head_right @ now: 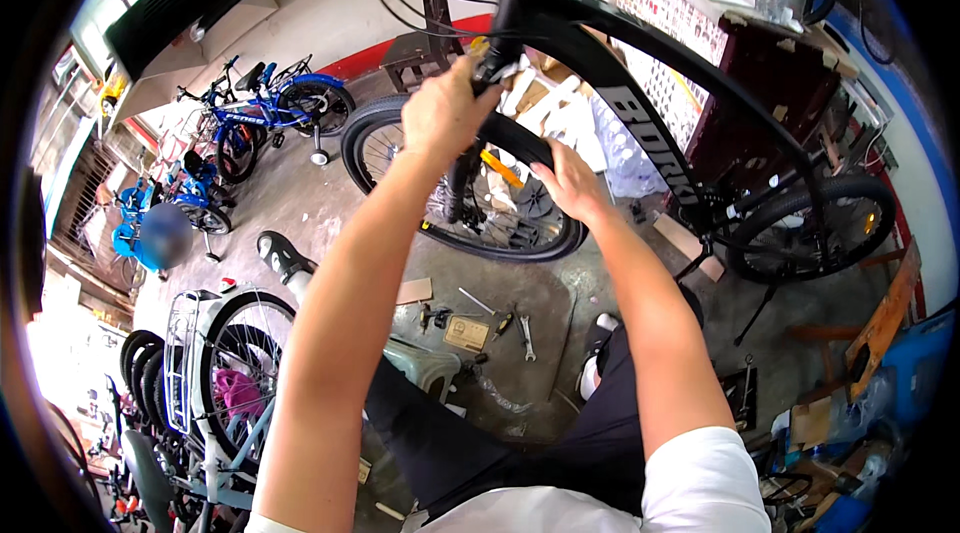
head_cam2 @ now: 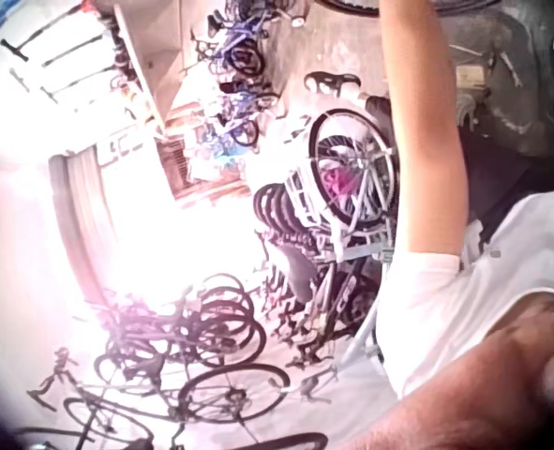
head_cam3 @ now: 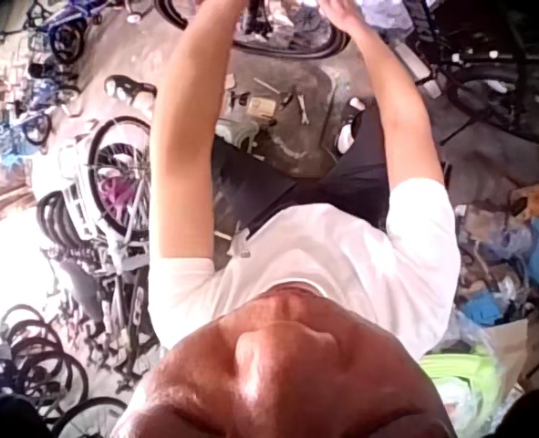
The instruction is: The person assembles a bicycle by attaching a pedal to the crank arm using a wrench, inserting the front wheel into the front fork, and tightening the axle bolts with a wrench.
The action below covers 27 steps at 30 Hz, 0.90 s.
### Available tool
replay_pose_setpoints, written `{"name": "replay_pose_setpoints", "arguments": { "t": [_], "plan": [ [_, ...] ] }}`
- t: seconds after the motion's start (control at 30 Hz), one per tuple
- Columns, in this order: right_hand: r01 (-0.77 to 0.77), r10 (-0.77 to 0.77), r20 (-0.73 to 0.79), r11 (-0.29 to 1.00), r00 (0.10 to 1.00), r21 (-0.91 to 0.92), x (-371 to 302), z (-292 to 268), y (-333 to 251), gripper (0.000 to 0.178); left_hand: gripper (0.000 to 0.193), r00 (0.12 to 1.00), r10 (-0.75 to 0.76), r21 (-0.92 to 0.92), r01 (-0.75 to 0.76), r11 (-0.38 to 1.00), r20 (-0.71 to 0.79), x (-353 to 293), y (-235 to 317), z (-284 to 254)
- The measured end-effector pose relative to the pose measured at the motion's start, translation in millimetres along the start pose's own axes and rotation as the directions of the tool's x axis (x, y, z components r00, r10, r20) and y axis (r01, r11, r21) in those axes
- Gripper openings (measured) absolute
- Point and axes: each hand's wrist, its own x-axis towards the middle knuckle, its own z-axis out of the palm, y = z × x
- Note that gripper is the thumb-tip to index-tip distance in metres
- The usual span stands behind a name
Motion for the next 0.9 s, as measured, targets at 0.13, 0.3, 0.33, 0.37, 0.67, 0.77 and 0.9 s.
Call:
{"name": "replay_pose_setpoints", "arguments": {
  "t": [0.13,0.3,0.33,0.37,0.67,0.77,0.9],
  "plan": [
    [0.063,-0.053,0.103,0.993,0.993,-0.097,-16.2,-49.6,19.7,0.066,0.045,1.000,0.006,-0.086,-0.007,0.996,-0.019,2.2,38.1,17.1],
    [0.141,-0.127,0.083,0.969,0.988,-0.201,31.8,-49.7,11.8,0.067,0.042,0.997,0.066,-0.190,-0.074,0.979,-0.048,-0.1,84.7,40.0],
    [-0.235,0.255,0.152,0.962,0.955,-0.141,44.5,-68.5,-49.7,0.056,0.041,0.998,0.053,-0.192,-0.060,0.980,-0.044,-2.2,85.7,40.8],
    [-0.441,0.481,0.184,0.870,0.857,-0.220,49.6,-66.7,-52.2,0.051,0.040,0.999,0.039,-0.195,-0.046,0.980,-0.037,-3.4,87.7,42.0],
    [-0.076,0.087,0.023,0.951,0.996,-0.301,-31.9,-131.2,43.6,0.062,0.035,0.974,0.150,-0.250,-0.190,0.950,-0.170,-17.6,157.2,74.2],
    [-0.335,0.375,0.265,0.924,0.888,-0.186,-23.5,-145.0,39.1,0.066,0.038,0.980,0.105,-0.296,-0.153,0.943,-0.170,-18.9,173.9,80.1],
    [-0.242,0.284,0.159,0.940,0.946,-0.240,-38.4,-162.3,59.2,0.062,0.038,0.986,0.119,-0.367,-0.156,0.917,-0.120,-15.4,200.6,75.9]
  ]
}}
